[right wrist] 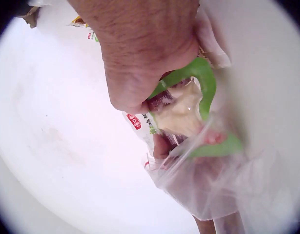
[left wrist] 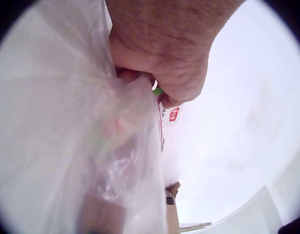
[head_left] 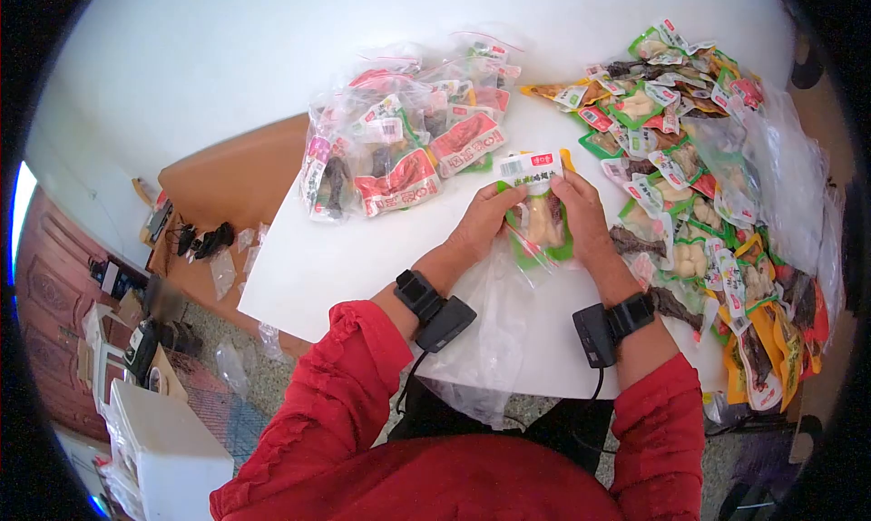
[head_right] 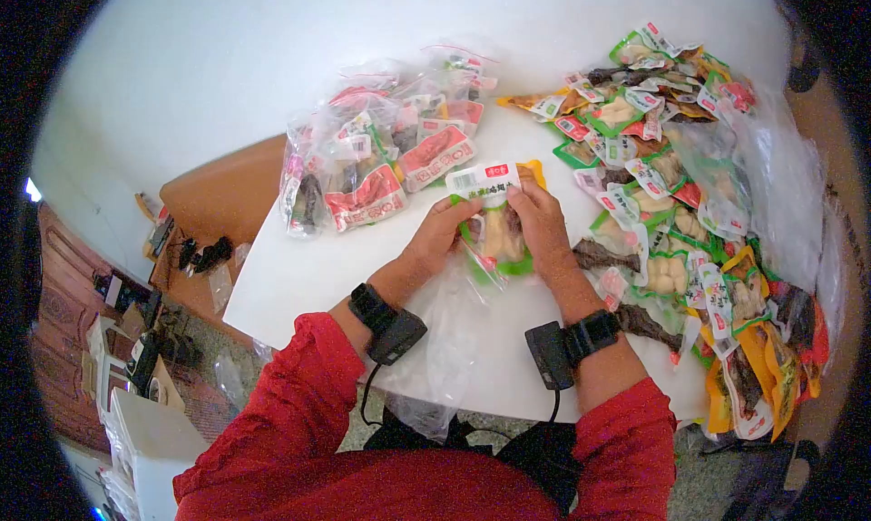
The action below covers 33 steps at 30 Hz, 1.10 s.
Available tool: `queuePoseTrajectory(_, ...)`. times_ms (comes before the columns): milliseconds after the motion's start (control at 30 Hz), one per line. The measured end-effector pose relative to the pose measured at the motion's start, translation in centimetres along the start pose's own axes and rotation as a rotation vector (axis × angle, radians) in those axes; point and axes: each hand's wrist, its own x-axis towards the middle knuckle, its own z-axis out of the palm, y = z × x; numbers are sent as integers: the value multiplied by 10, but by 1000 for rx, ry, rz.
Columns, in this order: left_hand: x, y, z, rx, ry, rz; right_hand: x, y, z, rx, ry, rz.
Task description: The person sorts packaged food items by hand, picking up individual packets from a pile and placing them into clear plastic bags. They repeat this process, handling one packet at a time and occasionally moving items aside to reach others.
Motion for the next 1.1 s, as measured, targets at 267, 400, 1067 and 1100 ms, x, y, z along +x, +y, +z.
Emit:
queuePoseTrajectory(267, 2, -3, -3, -32, 21, 34, -6, -7, 6, -62, -133, -32)
queuePoseTrajectory(400, 4, -4, -6, -5, 1, 7, -6, -5, 6, 8, -177, -20)
queuePoseTrajectory(1067, -11, 11, 8, 291, 143, 113, -4, 3, 5, 4, -114, 50)
queuePoseTrajectory(1100, -10, 11, 8, 273, 137, 102, -4, 2, 5, 3, -115, 50)
